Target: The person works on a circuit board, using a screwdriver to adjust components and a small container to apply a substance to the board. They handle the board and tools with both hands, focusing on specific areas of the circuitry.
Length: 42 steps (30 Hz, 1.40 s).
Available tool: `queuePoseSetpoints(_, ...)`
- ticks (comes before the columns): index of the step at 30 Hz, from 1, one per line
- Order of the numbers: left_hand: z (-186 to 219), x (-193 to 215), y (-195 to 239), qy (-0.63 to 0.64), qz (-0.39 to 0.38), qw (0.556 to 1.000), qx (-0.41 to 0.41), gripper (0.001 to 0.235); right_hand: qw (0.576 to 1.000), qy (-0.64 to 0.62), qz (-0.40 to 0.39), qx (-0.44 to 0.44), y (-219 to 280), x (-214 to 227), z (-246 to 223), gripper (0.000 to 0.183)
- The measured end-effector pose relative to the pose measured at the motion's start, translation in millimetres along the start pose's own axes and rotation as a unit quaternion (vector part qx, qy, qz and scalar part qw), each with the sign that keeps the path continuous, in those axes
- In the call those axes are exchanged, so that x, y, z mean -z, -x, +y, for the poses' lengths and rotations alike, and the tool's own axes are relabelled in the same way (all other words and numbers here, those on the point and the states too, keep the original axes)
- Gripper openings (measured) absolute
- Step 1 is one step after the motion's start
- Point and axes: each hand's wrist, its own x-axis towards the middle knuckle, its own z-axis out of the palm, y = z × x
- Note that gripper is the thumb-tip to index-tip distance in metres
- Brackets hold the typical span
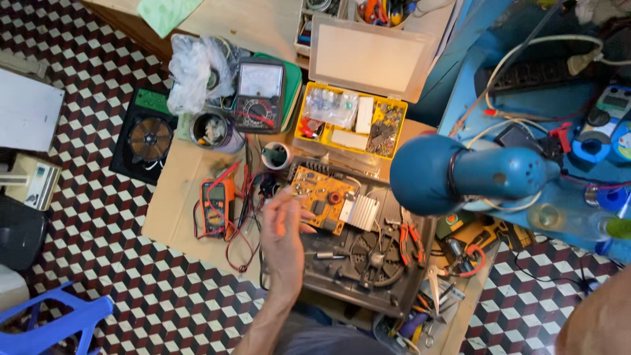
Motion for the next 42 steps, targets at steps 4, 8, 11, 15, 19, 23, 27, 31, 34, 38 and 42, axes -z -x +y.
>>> queuePoseSetpoints(4, -15, -23, 84, -0.037, -0.221, 0.971, 0.077, 0.047, 0.992, -0.018, -0.009, -0.125, 128, 60, -35, 0.036)
queuePoseSetpoints(8, -27, -34, 124, 0.042, -0.351, 0.930, 0.096, 0.057, 0.967, -0.046, -0.189, -0.164, 244, 43, -84, 0.033)
queuePoseSetpoints(11, -36, -15, 141, -0.071, -0.333, 0.938, 0.071, 0.060, 0.939, -0.087, -0.280, -0.178, 314, 5, -92, 0.032)
queuePoseSetpoints(15, -52, 12, 137, -0.081, -0.268, 0.960, 0.025, 0.060, 0.956, -0.068, -0.277, -0.064, 357, -18, -98, 0.034)
queuePoseSetpoints(19, -70, 45, 124, -0.008, -0.301, 0.954, -0.001, 0.061, 0.967, -0.009, -0.248, 0.055, 368, -38, -123, 0.038)
queuePoseSetpoints(23, -88, 82, 117, 0.089, -0.351, 0.884, 0.295, 0.047, 0.956, 0.019, -0.259, 0.138, 388, -46, -134, 0.043)
queuePoseSetpoints(27, -85, 113, 81, 0.036, -0.516, 0.753, 0.406, 0.048, 0.917, 0.059, -0.309, 0.246, 400, -48, -143, 0.049)
queuePoseSetpoints(31, -84, 120, 49, -0.071, -0.510, 0.766, 0.385, 0.030, 0.879, 0.121, -0.317, 0.334, 406, -54, -161, 0.061)
queuePoseSetpoints(34, -85, 125, 37, -0.088, -0.490, 0.806, 0.320, 0.032, 0.945, 0.053, -0.269, 0.179, 415, -73, -184, 0.062)
queuePoseSetpoints(38, -90, 122, 26, 0.007, -0.457, 0.836, 0.302, 0.043, 0.939, 0.071, -0.289, -0.174, 418, -107, -200, 0.046)
queuePoseSetpoints(42, -78, 140, 16, -0.081, -0.374, 0.850, 0.362, 0.046, 0.971, 0.003, -0.240, -0.012, 415, -120, -200, 0.041)
